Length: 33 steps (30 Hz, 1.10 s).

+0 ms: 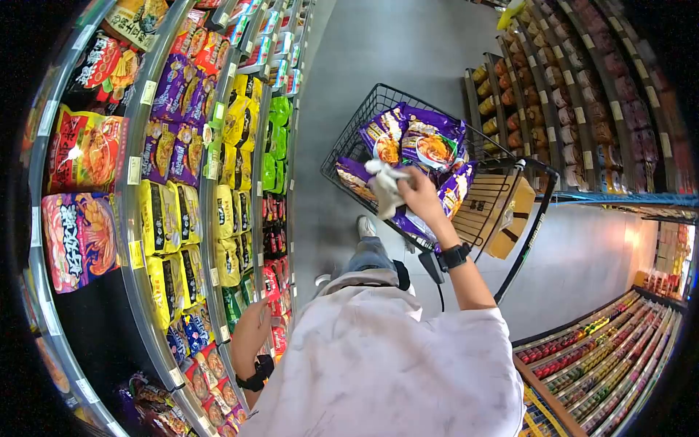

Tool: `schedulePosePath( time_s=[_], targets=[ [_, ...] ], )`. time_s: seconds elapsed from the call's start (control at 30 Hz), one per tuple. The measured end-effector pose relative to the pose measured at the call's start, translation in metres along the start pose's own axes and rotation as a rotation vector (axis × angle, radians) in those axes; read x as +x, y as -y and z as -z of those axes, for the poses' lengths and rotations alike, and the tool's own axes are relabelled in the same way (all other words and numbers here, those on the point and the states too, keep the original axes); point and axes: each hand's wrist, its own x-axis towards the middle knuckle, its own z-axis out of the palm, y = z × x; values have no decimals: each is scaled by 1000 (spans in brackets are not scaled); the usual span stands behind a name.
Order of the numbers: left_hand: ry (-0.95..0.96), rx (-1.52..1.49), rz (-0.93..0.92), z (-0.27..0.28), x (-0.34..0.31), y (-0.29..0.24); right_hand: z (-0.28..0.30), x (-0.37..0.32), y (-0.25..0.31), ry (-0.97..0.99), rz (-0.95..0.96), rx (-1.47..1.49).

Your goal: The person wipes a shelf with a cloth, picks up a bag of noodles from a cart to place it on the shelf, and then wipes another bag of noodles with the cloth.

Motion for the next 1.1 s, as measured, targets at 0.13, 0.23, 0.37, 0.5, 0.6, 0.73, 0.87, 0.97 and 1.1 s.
schedulePosePath(
  time_s=[0.13, 0.23, 0.37, 0.5, 0.6, 0.73, 0.87, 0.97, 1.1],
  targets=[
    [48, -17, 100, 2, 1, -20, -20, 70, -12, -147, 92, 78],
    [38, -9, 76, -6, -12, -14, -37, 102, -6, 92, 5, 172],
    [46, -30, 153, 1, -20, -24, -18, 152, -75, -303, 169, -186],
    [96, -86, 329, -1, -18, -32, 57, 145, -112, -855, 246, -420],
    [48, -101, 264, -15, -19, -23, 104, 155, -168, -785, -44, -302],
    [58, -100, 295, -9, -10, -34, 98, 164, -191, -718, -42, -471],
    [51, -60, 320, -2, -5, -43, 101, 168, -168, -545, -234, -350],
    [40, -54, 255, 1, 2, -42, 80, 162, -174, -749, -106, -504],
    [-28, 17, 114, 10, 21, -61, 81, 136, -128, -627, -46, -263]
  ],
)
